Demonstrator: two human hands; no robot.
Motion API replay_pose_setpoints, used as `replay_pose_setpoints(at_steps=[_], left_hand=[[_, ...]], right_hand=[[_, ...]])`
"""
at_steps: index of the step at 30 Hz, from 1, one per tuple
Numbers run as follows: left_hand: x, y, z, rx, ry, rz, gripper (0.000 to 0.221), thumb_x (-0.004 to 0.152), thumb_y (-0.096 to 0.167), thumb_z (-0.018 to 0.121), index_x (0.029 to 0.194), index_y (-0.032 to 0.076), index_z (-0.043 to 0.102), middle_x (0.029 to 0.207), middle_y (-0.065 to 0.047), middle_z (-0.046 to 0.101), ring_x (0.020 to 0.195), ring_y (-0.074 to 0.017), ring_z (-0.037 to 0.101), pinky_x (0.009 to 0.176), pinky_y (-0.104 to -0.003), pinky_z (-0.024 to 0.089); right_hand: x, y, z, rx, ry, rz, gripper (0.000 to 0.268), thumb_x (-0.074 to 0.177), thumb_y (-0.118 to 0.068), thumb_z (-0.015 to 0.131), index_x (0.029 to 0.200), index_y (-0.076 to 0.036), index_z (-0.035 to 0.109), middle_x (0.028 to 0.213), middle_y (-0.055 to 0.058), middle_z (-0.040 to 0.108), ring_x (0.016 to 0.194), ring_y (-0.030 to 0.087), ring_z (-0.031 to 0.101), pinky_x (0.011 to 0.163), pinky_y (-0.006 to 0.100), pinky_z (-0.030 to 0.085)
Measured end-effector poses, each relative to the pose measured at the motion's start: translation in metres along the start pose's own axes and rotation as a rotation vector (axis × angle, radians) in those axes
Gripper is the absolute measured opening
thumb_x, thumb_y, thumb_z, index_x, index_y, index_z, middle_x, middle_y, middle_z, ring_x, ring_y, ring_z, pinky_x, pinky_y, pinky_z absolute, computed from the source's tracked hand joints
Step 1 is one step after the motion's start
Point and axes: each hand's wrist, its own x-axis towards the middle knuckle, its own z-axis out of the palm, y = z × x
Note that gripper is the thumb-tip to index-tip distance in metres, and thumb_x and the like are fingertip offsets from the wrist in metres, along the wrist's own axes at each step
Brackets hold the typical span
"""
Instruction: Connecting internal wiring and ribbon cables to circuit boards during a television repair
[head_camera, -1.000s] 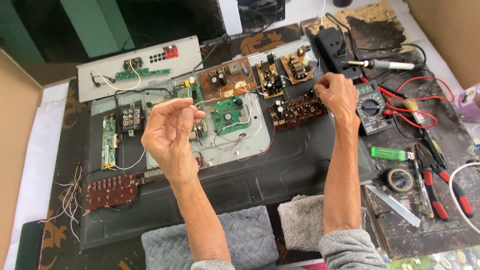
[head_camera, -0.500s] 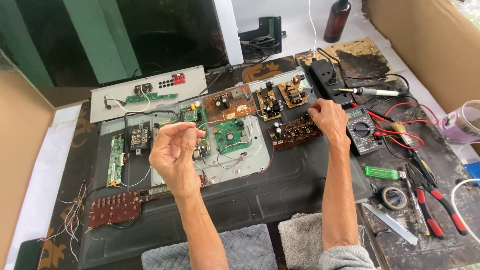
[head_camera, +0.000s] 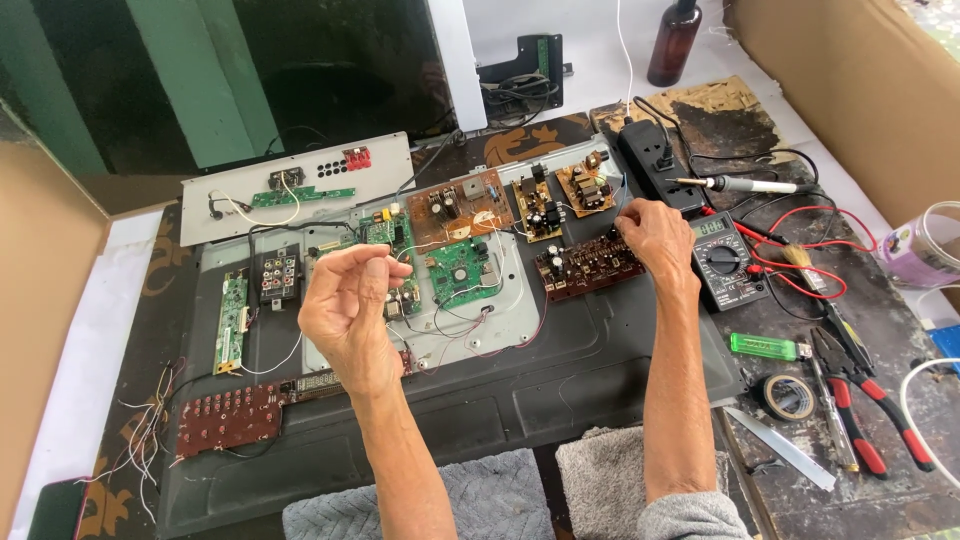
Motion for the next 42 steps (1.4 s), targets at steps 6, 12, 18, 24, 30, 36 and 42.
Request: replay_pose_setpoints(at_steps=[6, 12, 18, 24, 30, 36, 42], left_hand=[[0.0003, 0.0009, 0.0003, 0.000, -0.011, -0.004, 0.013, 0.098, 0.009, 0.071, 0.099, -0.004, 0.071, 0.085, -0.016, 0.067, 0.077, -0.0208, 0.073, 0.072, -0.028, 0.060], [-0.0006, 0.0055, 0.0027, -0.001, -0.014, -0.026, 0.013, 0.098, 0.009, 0.070, 0.101, -0.003, 0.071, 0.085, -0.017, 0.069, 0.076, -0.0212, 0.072, 0.072, -0.029, 0.061], [-0.0019, 0.0051, 0.0024, 0.002, -0.019, -0.028, 0.013, 0.098, 0.008, 0.070, 0.102, -0.005, 0.070, 0.084, -0.017, 0.068, 0.076, -0.0224, 0.073, 0.072, -0.029, 0.061], [-0.0026, 0.0024, 0.0035, 0.010, 0.001, -0.043, 0.015, 0.099, 0.008, 0.070, 0.103, -0.006, 0.068, 0.084, -0.018, 0.067, 0.077, -0.0230, 0.073, 0.073, -0.028, 0.061], [-0.0022, 0.0000, 0.0024, 0.023, 0.007, -0.029, 0.014, 0.099, 0.007, 0.070, 0.102, -0.007, 0.068, 0.083, -0.020, 0.067, 0.076, -0.0248, 0.073, 0.071, -0.029, 0.061], [-0.0010, 0.0021, 0.0021, 0.015, 0.024, -0.028, 0.014, 0.098, 0.006, 0.071, 0.102, -0.007, 0.068, 0.083, -0.019, 0.067, 0.075, -0.0244, 0.073, 0.071, -0.029, 0.060], [-0.0004, 0.0022, 0.0004, 0.020, 0.022, -0.016, 0.013, 0.096, 0.004, 0.073, 0.101, -0.007, 0.068, 0.084, -0.019, 0.067, 0.076, -0.0237, 0.073, 0.071, -0.029, 0.060]], right_hand=[[-0.0015, -0.0024, -0.0013, 0.012, 0.004, 0.000, 0.024, 0.094, -0.030, 0.068, 0.110, -0.015, 0.079, 0.102, 0.018, 0.077, 0.099, 0.051, 0.070, 0.091, 0.062, 0.051], [-0.0005, -0.0036, -0.0030, -0.014, -0.003, 0.025, 0.026, 0.093, -0.035, 0.067, 0.110, -0.020, 0.079, 0.103, 0.013, 0.078, 0.101, 0.048, 0.071, 0.093, 0.061, 0.052], [0.0016, -0.0013, -0.0001, -0.005, -0.013, 0.037, 0.027, 0.092, -0.034, 0.066, 0.111, -0.019, 0.079, 0.103, 0.011, 0.079, 0.101, 0.046, 0.072, 0.094, 0.060, 0.052], [0.0019, -0.0030, -0.0009, -0.002, -0.011, 0.039, 0.025, 0.091, -0.033, 0.067, 0.108, -0.019, 0.079, 0.102, 0.011, 0.079, 0.101, 0.046, 0.072, 0.094, 0.060, 0.052], [0.0003, -0.0045, -0.0024, -0.001, -0.028, 0.038, 0.023, 0.092, -0.032, 0.067, 0.107, -0.018, 0.079, 0.101, 0.011, 0.079, 0.100, 0.045, 0.072, 0.095, 0.060, 0.053], [0.0051, 0.0013, 0.0019, 0.006, -0.035, 0.028, 0.023, 0.093, -0.034, 0.066, 0.107, -0.021, 0.079, 0.102, 0.010, 0.078, 0.102, 0.045, 0.071, 0.096, 0.059, 0.052], [0.0053, 0.0009, 0.0026, -0.002, -0.039, 0.034, 0.024, 0.092, -0.035, 0.066, 0.107, -0.020, 0.079, 0.101, 0.011, 0.078, 0.101, 0.045, 0.071, 0.095, 0.059, 0.052]])
